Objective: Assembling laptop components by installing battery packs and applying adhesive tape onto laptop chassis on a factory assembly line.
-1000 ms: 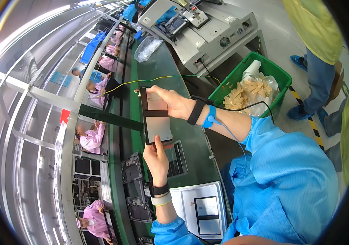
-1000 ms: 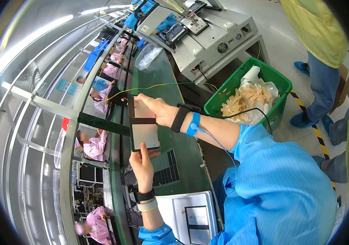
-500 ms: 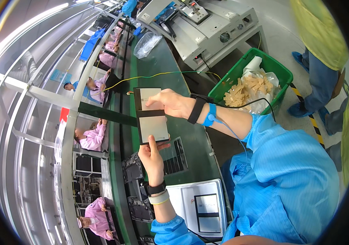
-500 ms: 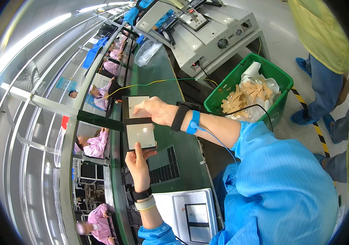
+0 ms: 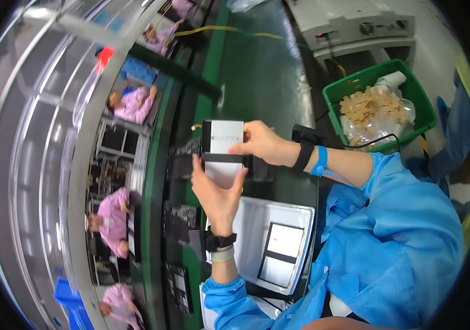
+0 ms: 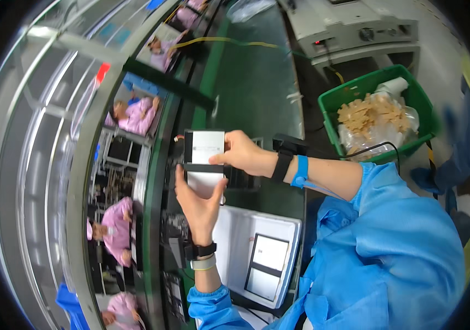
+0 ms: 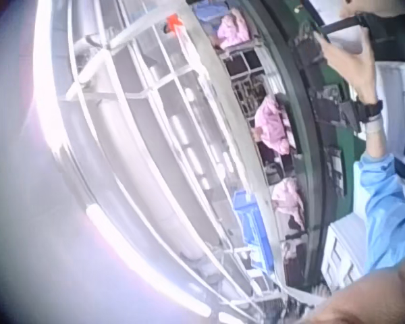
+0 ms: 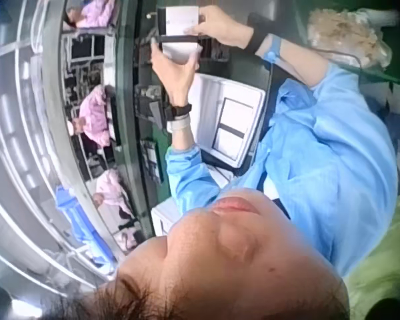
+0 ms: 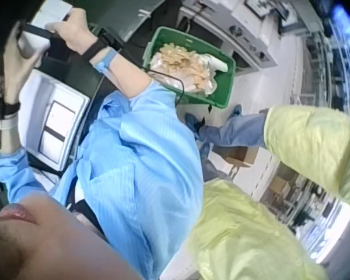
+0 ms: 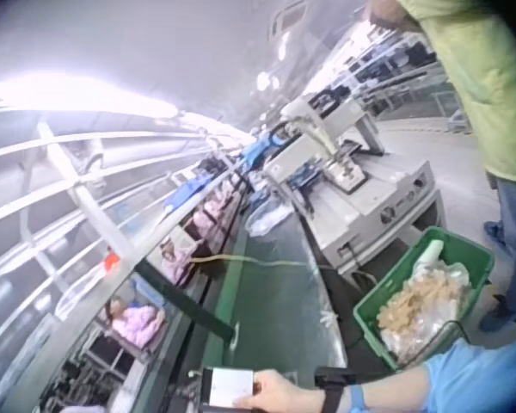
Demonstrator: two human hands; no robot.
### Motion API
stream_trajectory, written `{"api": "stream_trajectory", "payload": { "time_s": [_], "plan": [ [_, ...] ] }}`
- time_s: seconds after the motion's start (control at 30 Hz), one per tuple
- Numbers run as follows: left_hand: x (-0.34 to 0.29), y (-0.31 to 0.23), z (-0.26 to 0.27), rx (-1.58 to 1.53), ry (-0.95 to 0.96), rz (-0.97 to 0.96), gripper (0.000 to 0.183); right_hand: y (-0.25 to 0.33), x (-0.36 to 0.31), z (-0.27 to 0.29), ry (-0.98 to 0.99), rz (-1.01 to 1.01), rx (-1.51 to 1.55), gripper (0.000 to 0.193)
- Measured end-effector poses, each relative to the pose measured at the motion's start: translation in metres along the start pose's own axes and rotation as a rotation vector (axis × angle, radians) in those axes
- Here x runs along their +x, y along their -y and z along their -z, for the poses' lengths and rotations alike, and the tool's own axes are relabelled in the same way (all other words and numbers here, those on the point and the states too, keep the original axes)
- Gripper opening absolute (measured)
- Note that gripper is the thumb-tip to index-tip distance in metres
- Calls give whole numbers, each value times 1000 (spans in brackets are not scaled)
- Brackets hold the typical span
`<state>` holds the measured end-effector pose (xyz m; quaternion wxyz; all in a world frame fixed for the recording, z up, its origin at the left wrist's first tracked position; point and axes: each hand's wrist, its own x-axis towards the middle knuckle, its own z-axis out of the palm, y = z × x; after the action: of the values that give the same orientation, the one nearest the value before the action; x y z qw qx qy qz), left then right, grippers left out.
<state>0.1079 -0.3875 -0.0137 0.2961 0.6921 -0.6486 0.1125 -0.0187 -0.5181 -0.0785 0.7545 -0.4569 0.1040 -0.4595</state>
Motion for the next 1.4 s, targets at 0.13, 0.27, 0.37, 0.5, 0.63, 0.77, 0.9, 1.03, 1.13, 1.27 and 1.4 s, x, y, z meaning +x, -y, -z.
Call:
{"api": "stream_trajectory", "payload": {
  "time_s": [0.13,0.27,0.37,0.5,0.63,0.77,0.9,1.03,1.13,1.27,1.4],
  "plan": [
    [-50,49,14,-90,-56,312,108,-39,3,-46,194,-155,37,30],
    [-93,88,26,-74,-156,514,100,-76,10,-77,329,-270,-36,15],
    [-120,110,11,-147,-258,564,97,-100,11,-89,377,-316,-98,14],
    [-123,112,17,-353,-182,663,95,-106,8,-88,452,-280,-105,12],
    [-125,112,16,-304,-286,622,81,-110,13,-89,444,-276,-139,11],
    [-130,127,12,-578,-368,695,51,-109,10,-94,395,-333,-248,12],
    [-127,124,14,-916,-403,785,53,-91,5,-103,434,-359,-131,13],
    [-127,123,15,-1098,-361,834,54,-97,0,-100,421,-408,23,18],
    [-129,125,21,-1229,-320,836,52,-101,-5,-102,406,-478,136,20],
    [-127,121,24,-1410,-293,810,51,-106,-8,-103,300,-583,226,17],
    [-123,117,20,-1476,-368,763,54,-105,-2,-97,193,-310,-248,13]
  ]
}}
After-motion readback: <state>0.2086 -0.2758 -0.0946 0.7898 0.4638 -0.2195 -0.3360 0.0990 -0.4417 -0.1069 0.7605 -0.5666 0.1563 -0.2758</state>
